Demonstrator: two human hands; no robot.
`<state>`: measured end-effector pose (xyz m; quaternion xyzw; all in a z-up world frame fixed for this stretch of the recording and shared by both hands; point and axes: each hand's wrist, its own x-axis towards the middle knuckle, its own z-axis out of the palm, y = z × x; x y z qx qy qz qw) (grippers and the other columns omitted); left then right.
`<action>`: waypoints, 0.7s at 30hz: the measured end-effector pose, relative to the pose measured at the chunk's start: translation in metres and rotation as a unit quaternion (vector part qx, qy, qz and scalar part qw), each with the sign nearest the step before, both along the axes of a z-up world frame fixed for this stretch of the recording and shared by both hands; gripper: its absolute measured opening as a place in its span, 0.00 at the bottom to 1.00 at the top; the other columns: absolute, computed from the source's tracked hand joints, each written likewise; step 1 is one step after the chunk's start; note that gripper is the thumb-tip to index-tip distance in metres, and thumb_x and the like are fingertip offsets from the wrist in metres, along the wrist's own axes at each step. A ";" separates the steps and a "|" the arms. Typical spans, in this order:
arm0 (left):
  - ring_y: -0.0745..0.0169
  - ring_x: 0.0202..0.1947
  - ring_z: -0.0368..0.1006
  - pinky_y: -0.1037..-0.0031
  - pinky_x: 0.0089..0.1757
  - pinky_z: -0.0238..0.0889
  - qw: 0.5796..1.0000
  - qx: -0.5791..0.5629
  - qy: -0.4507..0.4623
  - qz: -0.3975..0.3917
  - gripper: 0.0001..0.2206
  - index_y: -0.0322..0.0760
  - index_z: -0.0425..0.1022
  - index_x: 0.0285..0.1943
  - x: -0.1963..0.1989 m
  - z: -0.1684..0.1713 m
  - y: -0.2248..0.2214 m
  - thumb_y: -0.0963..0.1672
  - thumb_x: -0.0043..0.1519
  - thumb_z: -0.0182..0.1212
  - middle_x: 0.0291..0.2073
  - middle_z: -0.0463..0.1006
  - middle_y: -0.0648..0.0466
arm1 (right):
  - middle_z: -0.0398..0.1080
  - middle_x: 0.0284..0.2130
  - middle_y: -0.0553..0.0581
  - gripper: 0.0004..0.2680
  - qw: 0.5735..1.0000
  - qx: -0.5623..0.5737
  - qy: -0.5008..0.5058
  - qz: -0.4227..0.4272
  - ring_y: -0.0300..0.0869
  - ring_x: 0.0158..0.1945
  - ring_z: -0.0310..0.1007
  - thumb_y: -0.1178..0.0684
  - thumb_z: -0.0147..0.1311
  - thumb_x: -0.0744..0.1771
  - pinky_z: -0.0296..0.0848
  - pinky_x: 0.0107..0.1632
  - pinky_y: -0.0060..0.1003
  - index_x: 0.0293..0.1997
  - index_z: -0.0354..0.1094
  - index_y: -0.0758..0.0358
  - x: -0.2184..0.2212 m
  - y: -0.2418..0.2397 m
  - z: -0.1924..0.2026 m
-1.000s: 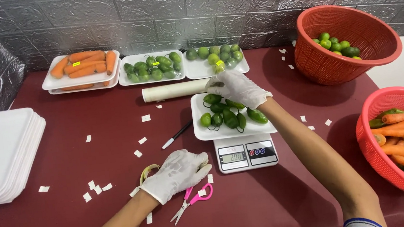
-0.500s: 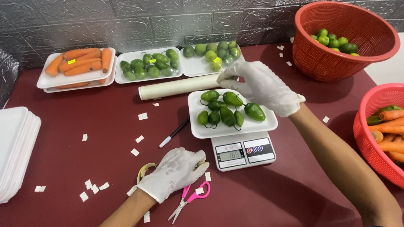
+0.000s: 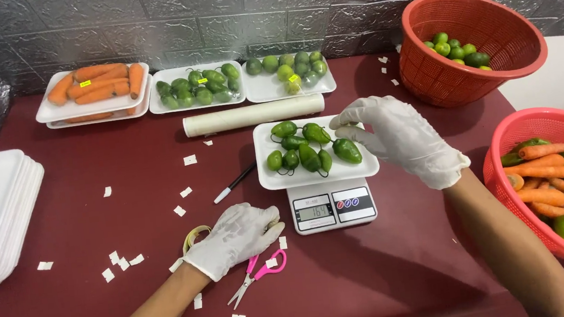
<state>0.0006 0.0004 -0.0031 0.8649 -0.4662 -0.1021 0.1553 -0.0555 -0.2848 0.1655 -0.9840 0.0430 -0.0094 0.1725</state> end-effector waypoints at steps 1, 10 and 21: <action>0.39 0.31 0.75 0.56 0.38 0.67 1.000 -0.001 0.002 0.000 0.12 0.49 0.63 0.31 0.000 -0.001 0.000 0.52 0.63 0.55 0.18 0.73 0.49 | 0.75 0.51 0.46 0.10 1.000 0.000 -0.012 -0.001 0.50 0.60 0.70 0.41 0.55 0.69 0.72 0.59 0.53 0.51 0.75 0.48 -0.003 0.000 0.001; 0.39 0.32 0.76 0.55 0.38 0.67 1.000 -0.003 0.003 0.006 0.12 0.50 0.63 0.30 -0.002 0.007 0.001 0.52 0.63 0.55 0.19 0.73 0.48 | 0.74 0.54 0.44 0.10 0.999 -0.022 0.005 -0.045 0.47 0.62 0.69 0.41 0.55 0.69 0.71 0.60 0.50 0.53 0.75 0.46 -0.026 -0.017 0.009; 0.49 0.25 0.68 0.59 0.35 0.61 0.998 0.046 -0.017 0.026 0.14 0.46 0.68 0.31 -0.001 -0.003 -0.005 0.52 0.67 0.49 0.17 0.75 0.58 | 0.80 0.44 0.46 0.08 0.980 -0.107 -0.150 -0.077 0.44 0.46 0.79 0.49 0.57 0.68 0.71 0.53 0.41 0.50 0.79 0.49 -0.111 -0.176 -0.031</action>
